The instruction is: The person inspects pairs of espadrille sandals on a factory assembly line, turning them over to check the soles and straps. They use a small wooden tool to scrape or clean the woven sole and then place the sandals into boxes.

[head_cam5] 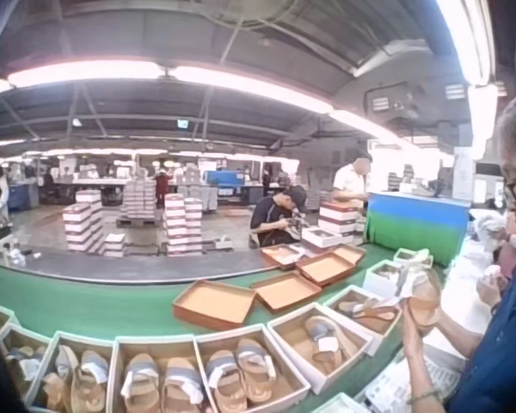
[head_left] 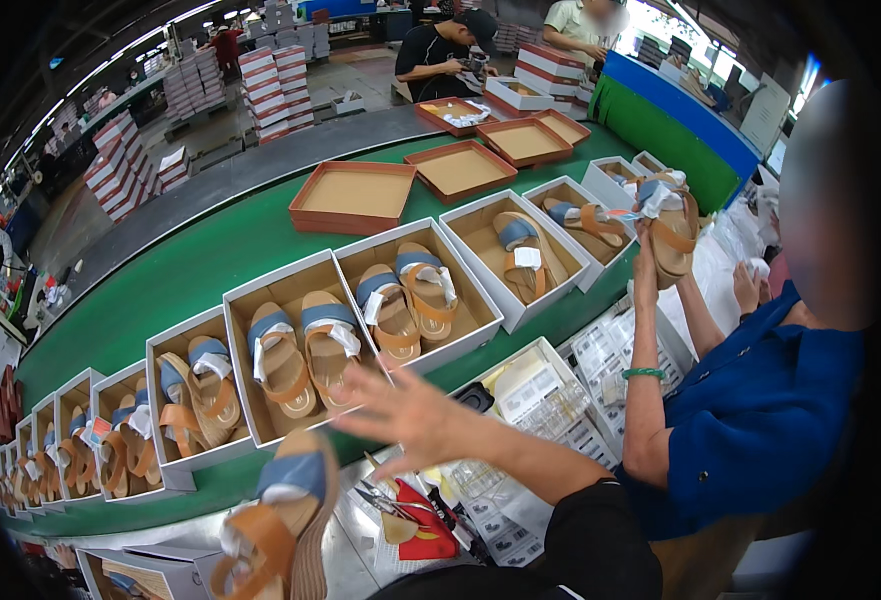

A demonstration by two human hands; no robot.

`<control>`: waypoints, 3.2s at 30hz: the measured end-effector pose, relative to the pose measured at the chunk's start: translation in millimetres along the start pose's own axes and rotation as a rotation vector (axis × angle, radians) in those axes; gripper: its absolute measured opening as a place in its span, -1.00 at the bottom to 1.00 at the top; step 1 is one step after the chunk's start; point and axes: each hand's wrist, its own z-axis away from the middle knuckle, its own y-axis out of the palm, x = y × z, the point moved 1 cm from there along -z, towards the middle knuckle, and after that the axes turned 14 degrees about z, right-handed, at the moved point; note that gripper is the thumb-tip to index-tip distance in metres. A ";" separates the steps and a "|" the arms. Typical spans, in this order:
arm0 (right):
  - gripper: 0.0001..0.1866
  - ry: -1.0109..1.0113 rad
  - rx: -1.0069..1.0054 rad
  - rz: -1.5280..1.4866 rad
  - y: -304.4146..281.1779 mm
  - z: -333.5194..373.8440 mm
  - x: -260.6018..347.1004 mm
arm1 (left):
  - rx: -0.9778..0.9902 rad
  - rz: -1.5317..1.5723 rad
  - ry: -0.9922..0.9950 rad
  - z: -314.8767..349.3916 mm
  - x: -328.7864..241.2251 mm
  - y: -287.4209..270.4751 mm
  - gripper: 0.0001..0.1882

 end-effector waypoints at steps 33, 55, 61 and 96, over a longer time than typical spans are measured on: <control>-0.53 1.832 -0.365 -0.577 7.3 199.7 -254.7 | 0.078 -1.682 0.367 -37.9 97.3 -140.4 -0.43; -0.52 1.223 -0.034 -1.228 267.6 -314.4 -227.6 | 0.168 -1.700 0.660 -40.9 80.5 -143.0 -0.43; -0.37 1.314 -0.281 -1.136 365.6 -374.6 -298.9 | 0.245 -1.739 0.682 -42.9 79.7 -157.2 -0.48; -0.65 1.236 0.097 0.228 32.9 -12.3 -163.9 | 0.185 -1.591 0.700 -25.1 63.3 -154.2 -0.46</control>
